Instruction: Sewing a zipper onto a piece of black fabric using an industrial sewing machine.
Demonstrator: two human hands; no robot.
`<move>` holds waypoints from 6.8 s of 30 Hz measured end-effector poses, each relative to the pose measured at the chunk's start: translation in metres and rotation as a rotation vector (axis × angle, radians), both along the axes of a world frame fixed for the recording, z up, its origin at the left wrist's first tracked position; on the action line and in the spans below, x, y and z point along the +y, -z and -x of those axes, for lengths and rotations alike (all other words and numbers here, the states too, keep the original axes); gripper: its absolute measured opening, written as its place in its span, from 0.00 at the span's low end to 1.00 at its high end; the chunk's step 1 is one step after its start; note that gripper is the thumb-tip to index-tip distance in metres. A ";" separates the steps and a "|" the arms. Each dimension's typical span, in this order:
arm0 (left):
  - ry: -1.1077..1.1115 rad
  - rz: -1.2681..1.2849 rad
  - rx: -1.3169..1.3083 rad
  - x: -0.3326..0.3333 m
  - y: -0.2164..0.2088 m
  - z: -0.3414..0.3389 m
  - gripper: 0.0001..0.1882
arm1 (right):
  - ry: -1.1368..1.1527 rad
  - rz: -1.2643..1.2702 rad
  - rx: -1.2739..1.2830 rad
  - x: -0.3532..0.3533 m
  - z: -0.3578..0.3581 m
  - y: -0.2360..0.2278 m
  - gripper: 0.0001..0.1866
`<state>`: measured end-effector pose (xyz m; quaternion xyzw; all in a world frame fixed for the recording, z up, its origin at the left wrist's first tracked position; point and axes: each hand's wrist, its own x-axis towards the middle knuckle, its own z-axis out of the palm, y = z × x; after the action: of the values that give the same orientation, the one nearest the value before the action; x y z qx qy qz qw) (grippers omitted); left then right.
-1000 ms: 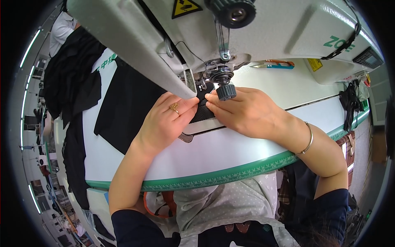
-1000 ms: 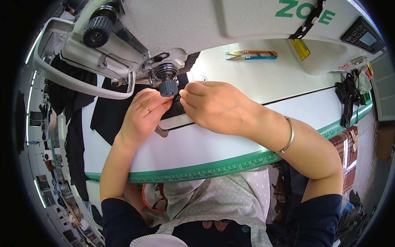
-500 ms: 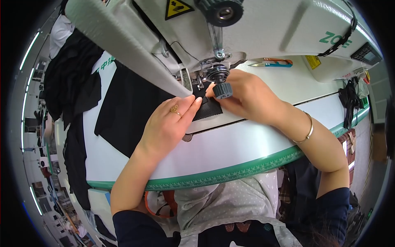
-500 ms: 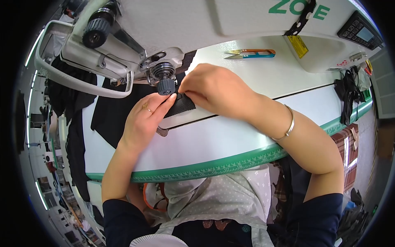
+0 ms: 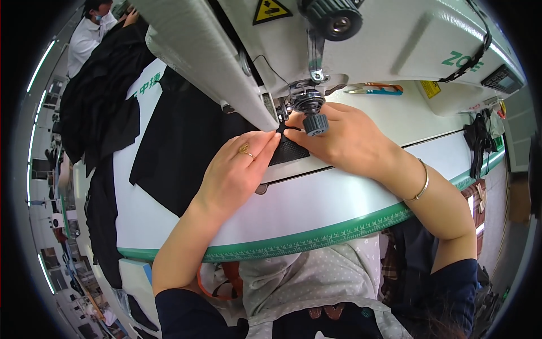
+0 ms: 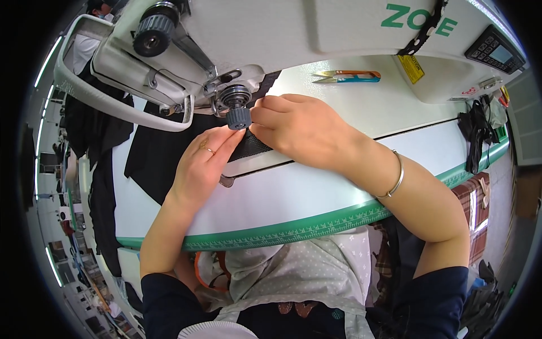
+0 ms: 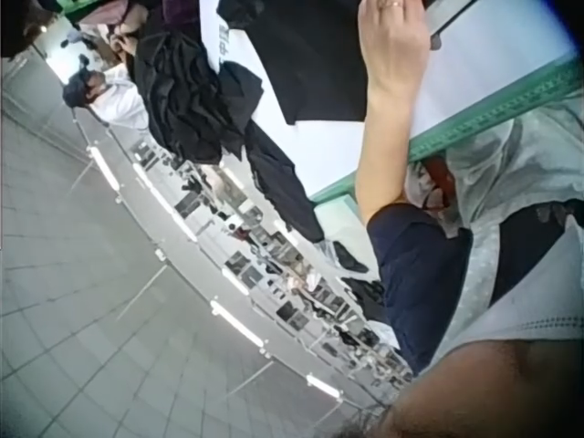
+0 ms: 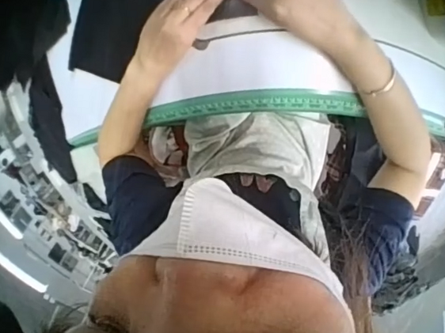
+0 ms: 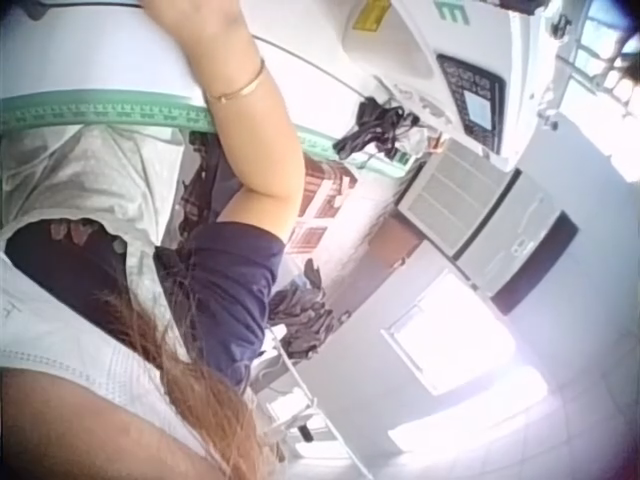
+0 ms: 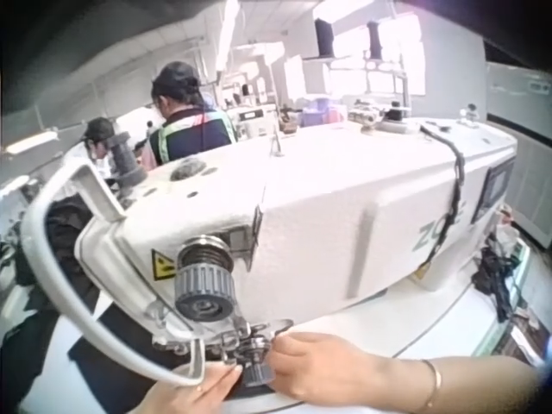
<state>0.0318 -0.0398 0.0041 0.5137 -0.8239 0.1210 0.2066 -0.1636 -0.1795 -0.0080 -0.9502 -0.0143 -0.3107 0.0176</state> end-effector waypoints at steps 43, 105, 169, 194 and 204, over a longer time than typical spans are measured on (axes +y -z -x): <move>-0.201 -0.010 0.010 -0.007 0.002 -0.013 0.16 | 0.075 -0.021 -0.015 0.001 0.000 -0.001 0.09; -0.386 -0.407 0.189 -0.088 0.079 -0.178 0.31 | 0.000 0.058 0.131 -0.063 0.014 -0.021 0.10; -0.106 0.151 0.222 -0.027 0.013 -0.010 0.09 | 0.447 0.084 0.155 0.034 0.006 0.002 0.12; -0.097 0.194 0.176 -0.029 0.014 -0.008 0.08 | 0.508 0.083 0.186 0.036 0.002 0.005 0.12; -0.075 0.209 0.163 -0.030 0.016 -0.009 0.10 | 0.513 0.055 0.214 0.034 0.004 0.006 0.12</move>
<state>0.0409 -0.0695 -0.0122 0.5278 -0.7675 0.1717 0.3208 -0.1674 -0.1455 -0.0140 -0.9503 0.2204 -0.2021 -0.0863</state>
